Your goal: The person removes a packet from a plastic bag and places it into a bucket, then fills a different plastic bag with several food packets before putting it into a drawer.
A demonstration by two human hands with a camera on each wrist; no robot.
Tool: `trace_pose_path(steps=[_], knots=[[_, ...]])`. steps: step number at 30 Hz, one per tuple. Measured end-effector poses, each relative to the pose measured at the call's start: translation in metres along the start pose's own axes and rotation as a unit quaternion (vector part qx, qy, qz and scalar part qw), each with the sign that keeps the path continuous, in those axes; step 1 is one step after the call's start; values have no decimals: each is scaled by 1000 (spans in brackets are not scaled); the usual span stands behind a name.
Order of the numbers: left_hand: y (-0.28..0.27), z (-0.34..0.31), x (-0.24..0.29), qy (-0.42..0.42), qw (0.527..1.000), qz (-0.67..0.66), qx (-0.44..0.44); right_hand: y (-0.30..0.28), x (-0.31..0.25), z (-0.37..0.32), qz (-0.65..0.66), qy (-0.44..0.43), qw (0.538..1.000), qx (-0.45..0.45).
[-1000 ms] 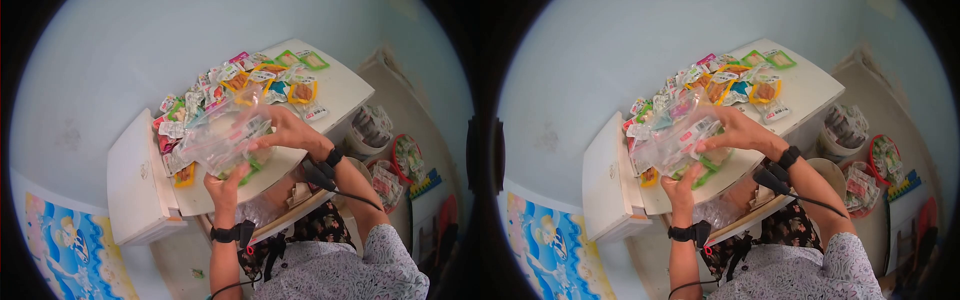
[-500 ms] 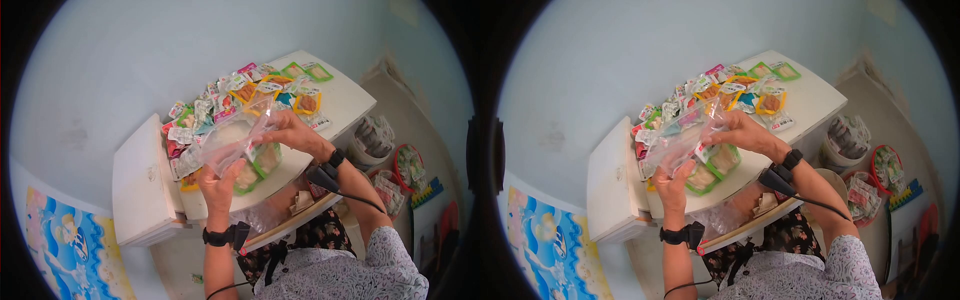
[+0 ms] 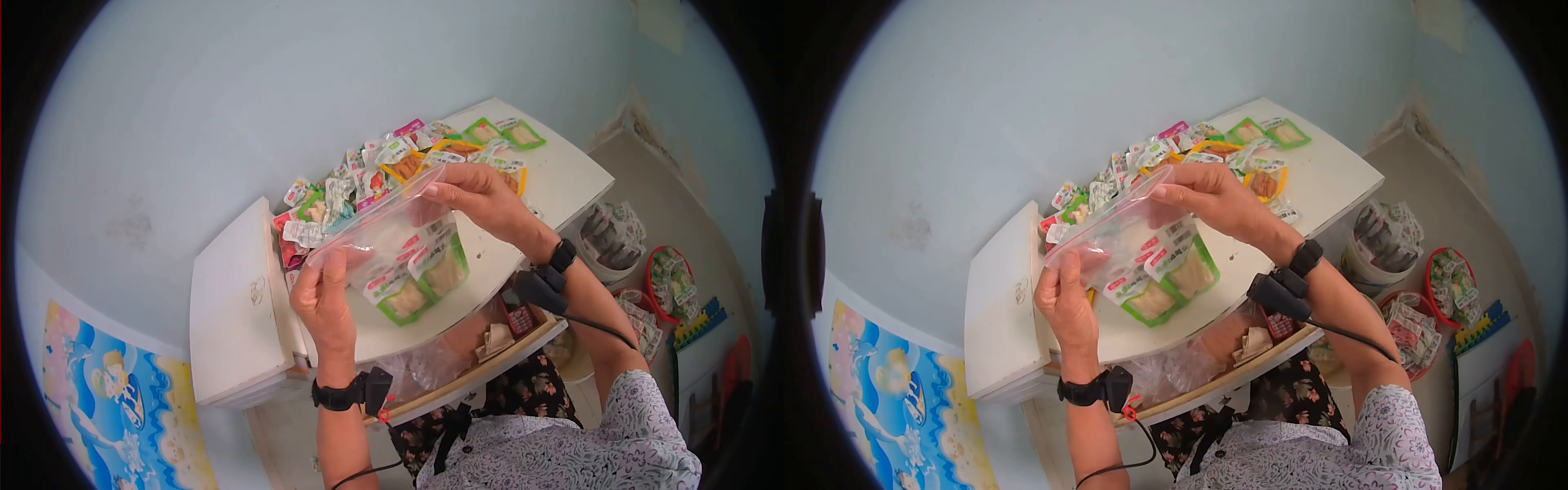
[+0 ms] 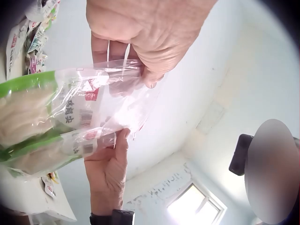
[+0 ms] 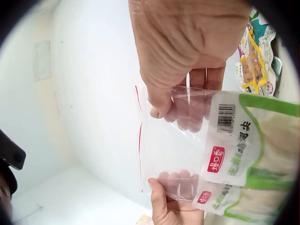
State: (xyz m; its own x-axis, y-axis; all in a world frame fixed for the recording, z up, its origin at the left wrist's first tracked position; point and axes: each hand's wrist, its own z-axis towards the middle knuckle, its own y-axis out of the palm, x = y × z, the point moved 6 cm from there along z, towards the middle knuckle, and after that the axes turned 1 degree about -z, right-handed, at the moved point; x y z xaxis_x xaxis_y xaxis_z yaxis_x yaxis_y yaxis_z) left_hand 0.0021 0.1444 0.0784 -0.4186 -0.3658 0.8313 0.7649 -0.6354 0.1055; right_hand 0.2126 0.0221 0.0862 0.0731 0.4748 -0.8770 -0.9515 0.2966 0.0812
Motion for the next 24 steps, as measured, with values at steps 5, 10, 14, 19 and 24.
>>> trace_pose_path(steps=[5,10,14,19,24], knots=[[-1,6,15,23,999,8,46,-2,-16,4,-49,-56,997,10],[-11,8,13,36,997,18,60,-7,-17,5,-22,-46,997,57],[-7,5,11,46,998,-34,36,-7,-17,1,-20,-49,996,66],[14,1,-7,-21,996,-62,-58,-8,-11,-1,-32,-41,997,49],[11,-11,-43,-112,986,30,-122,-12,-8,-3,24,-11,998,55]])
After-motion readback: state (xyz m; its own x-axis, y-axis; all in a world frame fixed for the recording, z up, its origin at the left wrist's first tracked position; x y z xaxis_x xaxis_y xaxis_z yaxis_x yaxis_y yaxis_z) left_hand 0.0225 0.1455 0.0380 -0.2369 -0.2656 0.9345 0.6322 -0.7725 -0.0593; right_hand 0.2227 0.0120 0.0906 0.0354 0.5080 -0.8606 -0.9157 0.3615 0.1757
